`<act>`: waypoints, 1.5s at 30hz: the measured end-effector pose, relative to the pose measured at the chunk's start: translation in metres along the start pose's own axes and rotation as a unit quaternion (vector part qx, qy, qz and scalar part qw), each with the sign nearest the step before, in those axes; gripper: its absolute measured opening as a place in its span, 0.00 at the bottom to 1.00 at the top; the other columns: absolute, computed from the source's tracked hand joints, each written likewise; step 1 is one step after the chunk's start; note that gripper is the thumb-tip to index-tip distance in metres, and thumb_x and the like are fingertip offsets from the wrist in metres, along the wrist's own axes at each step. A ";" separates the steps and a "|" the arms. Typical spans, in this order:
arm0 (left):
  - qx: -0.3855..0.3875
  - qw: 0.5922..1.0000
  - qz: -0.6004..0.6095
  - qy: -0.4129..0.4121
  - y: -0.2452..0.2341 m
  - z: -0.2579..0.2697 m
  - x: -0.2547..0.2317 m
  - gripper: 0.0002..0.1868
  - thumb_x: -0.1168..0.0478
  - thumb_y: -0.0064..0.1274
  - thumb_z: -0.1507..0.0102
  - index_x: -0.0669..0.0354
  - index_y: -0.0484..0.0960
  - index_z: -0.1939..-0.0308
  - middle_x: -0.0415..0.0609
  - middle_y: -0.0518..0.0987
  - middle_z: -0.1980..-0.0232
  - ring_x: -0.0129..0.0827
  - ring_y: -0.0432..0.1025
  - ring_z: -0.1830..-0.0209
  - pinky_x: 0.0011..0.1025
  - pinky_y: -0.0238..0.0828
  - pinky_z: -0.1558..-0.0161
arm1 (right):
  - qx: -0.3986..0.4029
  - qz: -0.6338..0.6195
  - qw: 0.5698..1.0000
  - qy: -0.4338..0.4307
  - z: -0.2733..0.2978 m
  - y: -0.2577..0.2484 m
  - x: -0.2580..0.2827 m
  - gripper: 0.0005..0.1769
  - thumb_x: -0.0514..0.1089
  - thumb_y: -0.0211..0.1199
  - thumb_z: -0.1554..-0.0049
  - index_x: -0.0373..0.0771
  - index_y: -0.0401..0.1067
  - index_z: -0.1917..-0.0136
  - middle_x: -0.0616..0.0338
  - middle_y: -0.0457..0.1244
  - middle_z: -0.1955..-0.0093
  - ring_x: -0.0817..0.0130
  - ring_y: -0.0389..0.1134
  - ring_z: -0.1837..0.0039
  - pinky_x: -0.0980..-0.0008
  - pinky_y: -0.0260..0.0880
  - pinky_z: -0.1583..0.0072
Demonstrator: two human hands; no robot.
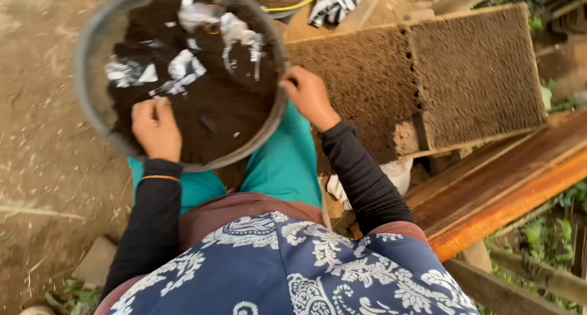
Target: The person scoops soil from a large basin and fills small plastic packets by hand. They then place the filled packets into a wooden tray filled with soil.
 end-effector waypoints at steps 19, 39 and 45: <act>0.091 0.875 0.303 -0.367 -0.013 0.006 -0.017 0.10 0.55 0.48 0.38 0.55 0.72 0.58 0.44 0.71 0.65 0.27 0.65 0.65 0.26 0.64 0.63 | 0.100 -0.546 0.802 0.221 0.005 0.139 0.085 0.08 0.38 0.64 0.50 0.40 0.68 0.55 0.63 0.63 0.66 0.73 0.64 0.70 0.76 0.67 0.70; 0.299 0.842 0.351 -0.281 0.017 0.025 -0.031 0.12 0.66 0.44 0.35 0.63 0.68 0.74 0.56 0.71 0.78 0.30 0.71 0.72 0.26 0.70 0.68 | 0.032 -0.268 0.960 0.072 0.018 0.132 0.065 0.10 0.46 0.57 0.43 0.41 0.73 0.63 0.63 0.62 0.70 0.77 0.63 0.64 0.73 0.67 0.66; 0.277 0.862 0.331 -0.265 0.015 0.023 -0.020 0.15 0.63 0.44 0.33 0.61 0.70 0.75 0.49 0.67 0.82 0.25 0.66 0.76 0.26 0.62 0.74 | 0.013 0.152 0.986 0.069 0.028 0.080 0.098 0.22 0.41 0.55 0.43 0.29 0.60 0.38 0.38 0.57 0.49 0.42 0.64 0.47 0.48 0.71 0.52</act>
Point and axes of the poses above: each hand's wrist, its own z-axis away from the middle knuckle, its own y-axis out of the palm, x = y × z, the point moved 4 cm from there along -z, towards the middle knuckle
